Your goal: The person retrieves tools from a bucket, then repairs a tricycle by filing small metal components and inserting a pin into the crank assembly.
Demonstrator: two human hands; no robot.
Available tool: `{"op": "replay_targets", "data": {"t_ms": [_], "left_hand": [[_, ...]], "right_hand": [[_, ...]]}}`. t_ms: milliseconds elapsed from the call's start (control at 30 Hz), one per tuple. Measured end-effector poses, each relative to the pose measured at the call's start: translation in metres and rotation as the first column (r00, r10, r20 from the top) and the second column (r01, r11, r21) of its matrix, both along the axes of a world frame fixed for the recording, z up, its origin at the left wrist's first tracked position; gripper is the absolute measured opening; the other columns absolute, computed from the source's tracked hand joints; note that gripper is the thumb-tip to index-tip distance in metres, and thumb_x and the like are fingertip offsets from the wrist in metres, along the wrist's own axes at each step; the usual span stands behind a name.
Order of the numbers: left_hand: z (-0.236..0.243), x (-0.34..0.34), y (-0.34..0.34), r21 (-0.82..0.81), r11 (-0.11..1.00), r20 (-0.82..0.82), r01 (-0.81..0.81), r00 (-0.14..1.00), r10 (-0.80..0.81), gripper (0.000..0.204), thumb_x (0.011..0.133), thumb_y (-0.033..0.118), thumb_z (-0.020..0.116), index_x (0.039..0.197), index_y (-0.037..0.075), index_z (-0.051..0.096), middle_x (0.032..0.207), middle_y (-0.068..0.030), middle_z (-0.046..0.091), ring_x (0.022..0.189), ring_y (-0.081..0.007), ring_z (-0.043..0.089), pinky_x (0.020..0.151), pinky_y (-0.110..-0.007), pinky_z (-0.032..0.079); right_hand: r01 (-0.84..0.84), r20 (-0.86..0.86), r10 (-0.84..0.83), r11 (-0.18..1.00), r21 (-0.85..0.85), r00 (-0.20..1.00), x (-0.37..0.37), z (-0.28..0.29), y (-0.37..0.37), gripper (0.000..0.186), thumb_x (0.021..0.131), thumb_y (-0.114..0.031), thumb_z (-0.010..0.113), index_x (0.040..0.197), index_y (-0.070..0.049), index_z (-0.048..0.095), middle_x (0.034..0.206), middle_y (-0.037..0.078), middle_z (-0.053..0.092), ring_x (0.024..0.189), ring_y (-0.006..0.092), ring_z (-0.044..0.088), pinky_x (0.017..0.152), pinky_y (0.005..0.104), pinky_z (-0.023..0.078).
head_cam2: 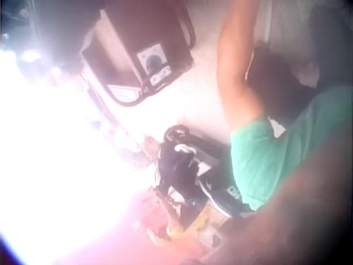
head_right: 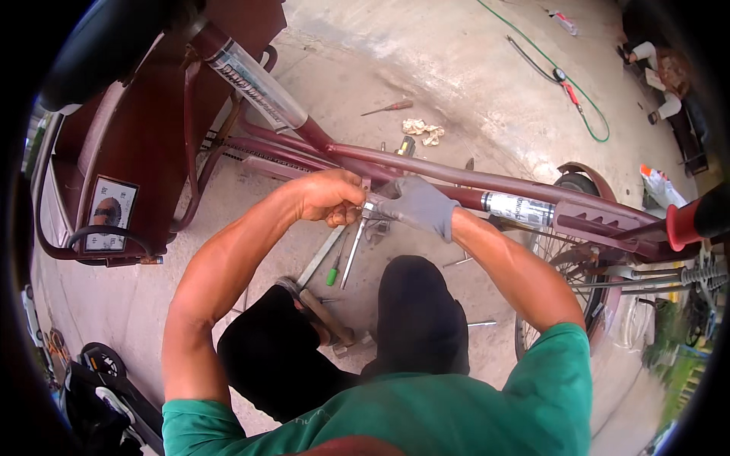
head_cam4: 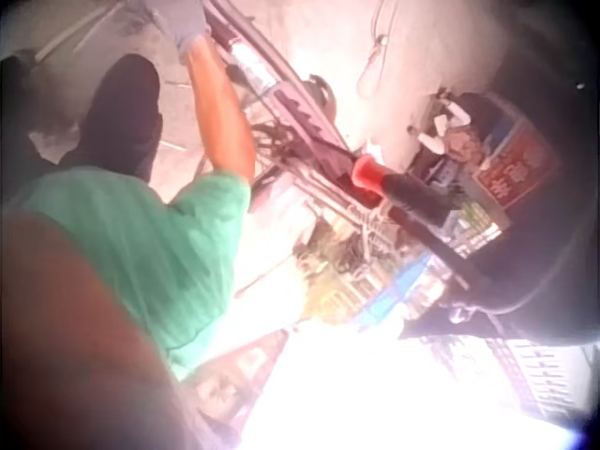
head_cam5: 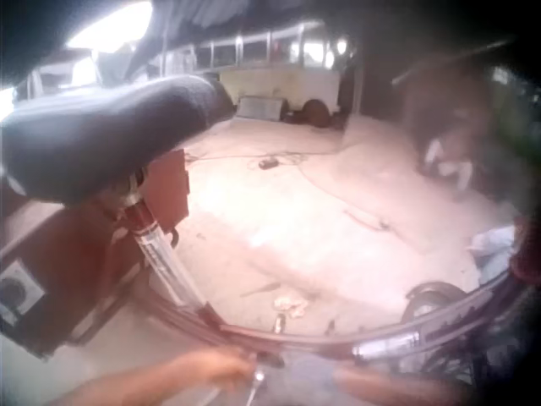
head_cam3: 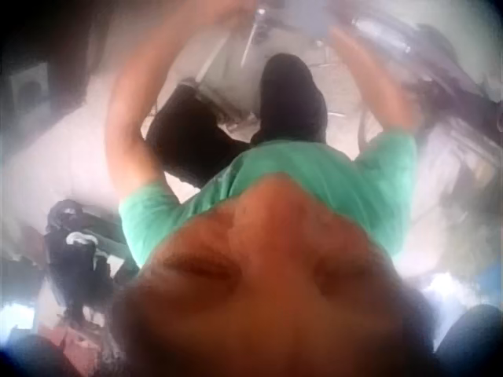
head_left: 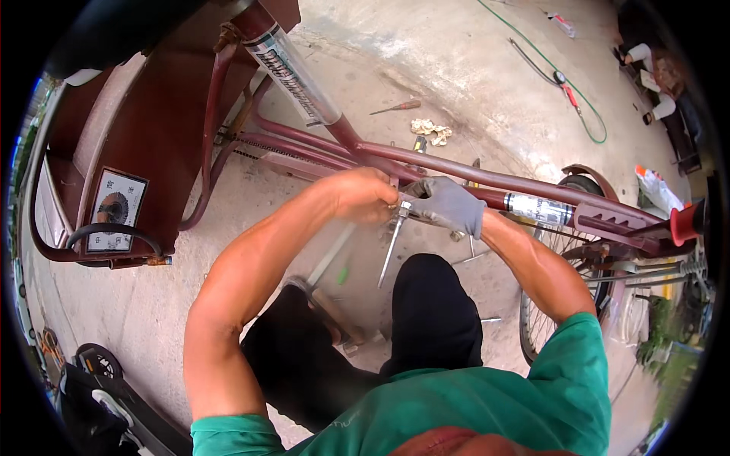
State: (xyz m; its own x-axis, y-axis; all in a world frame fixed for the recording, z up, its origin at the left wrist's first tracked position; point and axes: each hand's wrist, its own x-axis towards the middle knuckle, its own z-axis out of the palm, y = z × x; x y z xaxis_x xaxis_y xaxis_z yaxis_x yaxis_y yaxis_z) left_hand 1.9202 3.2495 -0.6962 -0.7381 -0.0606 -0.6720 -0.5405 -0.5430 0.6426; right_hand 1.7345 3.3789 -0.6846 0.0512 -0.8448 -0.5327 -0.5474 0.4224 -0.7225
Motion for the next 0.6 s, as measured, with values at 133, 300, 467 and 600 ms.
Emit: {"op": "replay_targets", "data": {"t_ms": [133, 300, 467, 600], "left_hand": [[-0.003, 0.003, -0.002, -0.076, 0.997, 0.069, -0.003, 0.998, 0.008, 0.01, 0.088, 0.006, 0.062, 0.094, 0.004, 0.054, 0.065, -0.0141, 0.06, 0.044, -0.0162, 0.051, 0.037, -0.029, 0.036], [-0.019, 0.002, -0.006, 0.002, 1.0, 0.051, -0.005, 0.999, 0.005, 0.014, 0.092, 0.012, 0.067, 0.097, 0.007, 0.054, 0.066, -0.0092, 0.056, 0.045, -0.0121, 0.045, 0.04, -0.026, 0.033], [0.0, -0.001, 0.001, 0.036, 0.999, 0.025, -0.004, 1.0, 0.004, 0.01, 0.092, 0.011, 0.064, 0.097, 0.008, 0.056, 0.067, -0.0074, 0.055, 0.046, -0.0122, 0.044, 0.041, -0.027, 0.03], [0.003, 0.006, 0.002, 0.037, 0.999, 0.033, 0.001, 0.999, -0.002, 0.011, 0.092, 0.011, 0.065, 0.098, 0.007, 0.056, 0.068, -0.0079, 0.056, 0.045, -0.0129, 0.044, 0.042, -0.028, 0.031]], "right_hand": [[0.001, -0.005, -0.001, 1.0, -0.02, 1.0, 0.0, -0.01, -0.004, 0.042, 0.087, -0.032, 0.073, 0.108, 0.004, 0.076, 0.088, 0.017, 0.074, 0.082, 0.0203, 0.067, 0.078, 0.0358, 0.053], [-0.076, -0.146, 0.061, 0.992, -0.101, 0.987, -0.005, -0.027, -0.001, 0.038, 0.084, -0.031, 0.076, 0.104, 0.001, 0.077, 0.087, 0.015, 0.074, 0.082, 0.0221, 0.069, 0.077, 0.0364, 0.054], [-0.052, -0.198, -0.024, 0.926, -0.374, 0.98, 0.004, -0.056, 0.008, 0.034, 0.084, -0.034, 0.075, 0.09, -0.001, 0.074, 0.082, 0.021, 0.071, 0.076, 0.0353, 0.07, 0.074, 0.0427, 0.056], [-0.168, -0.376, 0.025, 0.921, -0.352, 0.926, 0.008, -0.034, 0.005, 0.031, 0.083, -0.031, 0.073, 0.09, -0.001, 0.075, 0.087, 0.023, 0.072, 0.083, 0.0391, 0.072, 0.076, 0.0453, 0.058]]}}
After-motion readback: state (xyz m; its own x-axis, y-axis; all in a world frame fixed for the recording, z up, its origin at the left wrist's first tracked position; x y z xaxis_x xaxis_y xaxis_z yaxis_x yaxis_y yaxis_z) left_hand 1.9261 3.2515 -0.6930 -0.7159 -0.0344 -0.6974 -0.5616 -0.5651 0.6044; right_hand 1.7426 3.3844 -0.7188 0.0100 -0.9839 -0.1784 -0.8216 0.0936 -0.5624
